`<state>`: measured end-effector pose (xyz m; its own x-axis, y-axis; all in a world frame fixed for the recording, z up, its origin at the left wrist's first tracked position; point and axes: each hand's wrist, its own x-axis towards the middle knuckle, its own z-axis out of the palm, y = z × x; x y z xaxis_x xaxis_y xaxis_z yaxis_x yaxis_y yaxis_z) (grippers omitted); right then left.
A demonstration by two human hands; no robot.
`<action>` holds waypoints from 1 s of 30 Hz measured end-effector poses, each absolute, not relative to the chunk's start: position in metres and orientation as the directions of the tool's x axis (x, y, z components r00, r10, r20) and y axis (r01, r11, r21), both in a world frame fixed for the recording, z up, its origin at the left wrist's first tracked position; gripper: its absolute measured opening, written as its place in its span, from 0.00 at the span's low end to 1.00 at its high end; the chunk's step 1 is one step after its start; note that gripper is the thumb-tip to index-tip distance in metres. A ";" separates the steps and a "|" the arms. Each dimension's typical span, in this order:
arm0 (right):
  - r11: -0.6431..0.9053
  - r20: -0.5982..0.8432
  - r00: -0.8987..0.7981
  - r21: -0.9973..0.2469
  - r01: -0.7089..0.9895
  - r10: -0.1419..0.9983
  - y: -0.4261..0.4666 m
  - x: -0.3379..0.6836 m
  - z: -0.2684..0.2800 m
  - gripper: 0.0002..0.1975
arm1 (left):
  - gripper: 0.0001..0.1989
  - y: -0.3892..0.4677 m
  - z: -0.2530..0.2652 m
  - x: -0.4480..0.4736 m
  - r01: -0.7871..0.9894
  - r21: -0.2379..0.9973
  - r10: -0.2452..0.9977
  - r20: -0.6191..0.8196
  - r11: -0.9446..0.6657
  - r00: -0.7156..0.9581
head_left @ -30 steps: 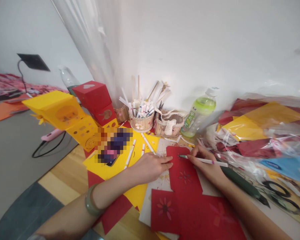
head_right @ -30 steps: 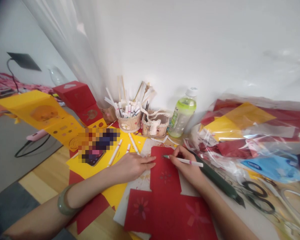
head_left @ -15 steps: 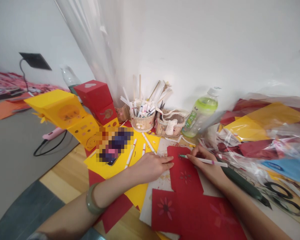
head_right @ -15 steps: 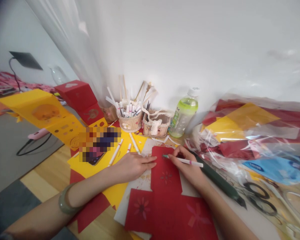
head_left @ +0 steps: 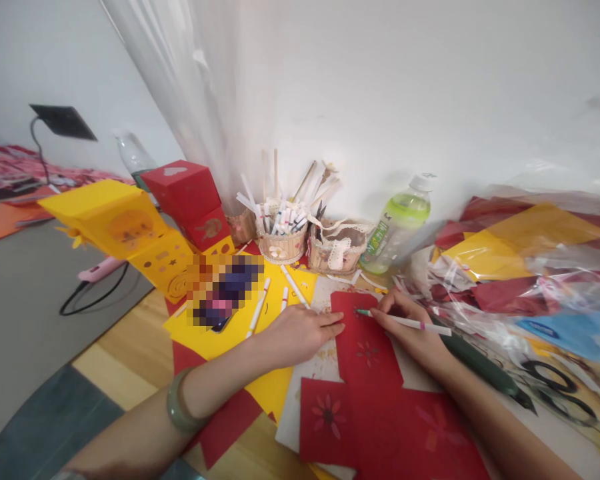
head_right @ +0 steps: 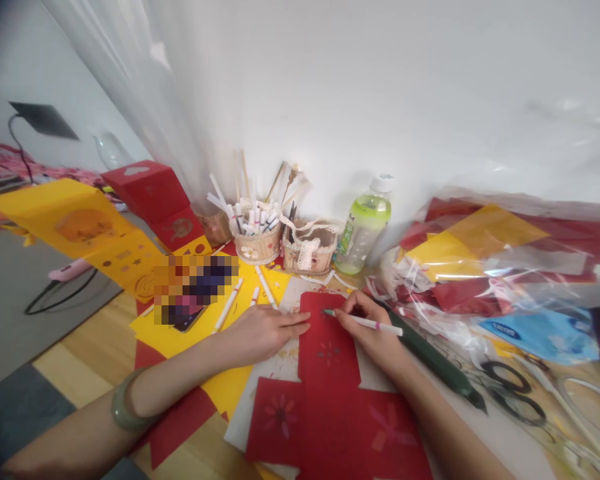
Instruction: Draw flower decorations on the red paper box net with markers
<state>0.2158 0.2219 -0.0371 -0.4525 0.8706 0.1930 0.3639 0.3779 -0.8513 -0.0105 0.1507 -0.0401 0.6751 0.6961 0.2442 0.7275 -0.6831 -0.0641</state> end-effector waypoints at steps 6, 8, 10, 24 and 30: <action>0.372 0.172 -0.466 -0.848 0.378 0.868 0.221 0.215 -0.036 0.12 | 0.17 0.150 -0.040 -0.010 0.730 -0.054 0.698 0.249 -0.682 0.671; 0.368 0.164 -0.469 -0.847 0.385 0.868 0.221 0.214 -0.036 0.13 | 0.17 0.150 -0.040 -0.011 0.727 -0.051 0.698 0.242 -0.684 0.674; 0.364 0.163 -0.468 -0.850 0.380 0.869 0.221 0.215 -0.036 0.12 | 0.18 0.150 -0.039 -0.011 0.727 -0.051 0.699 0.239 -0.684 0.674; 0.359 0.170 -0.463 -0.862 0.359 0.870 0.220 0.212 -0.035 0.12 | 0.18 0.150 -0.040 -0.011 0.728 -0.067 0.697 0.242 -0.682 0.675; 0.375 0.180 -0.468 -0.852 0.365 0.865 0.220 0.212 -0.035 0.12 | 0.18 0.150 -0.038 -0.011 0.725 -0.045 0.700 0.224 -0.688 0.678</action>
<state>0.2117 0.2203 -0.0348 -0.4683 0.8650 0.1800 0.3645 0.3748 -0.8525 -0.0107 0.1501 -0.0379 0.6781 0.7002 0.2236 0.7247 -0.6876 -0.0446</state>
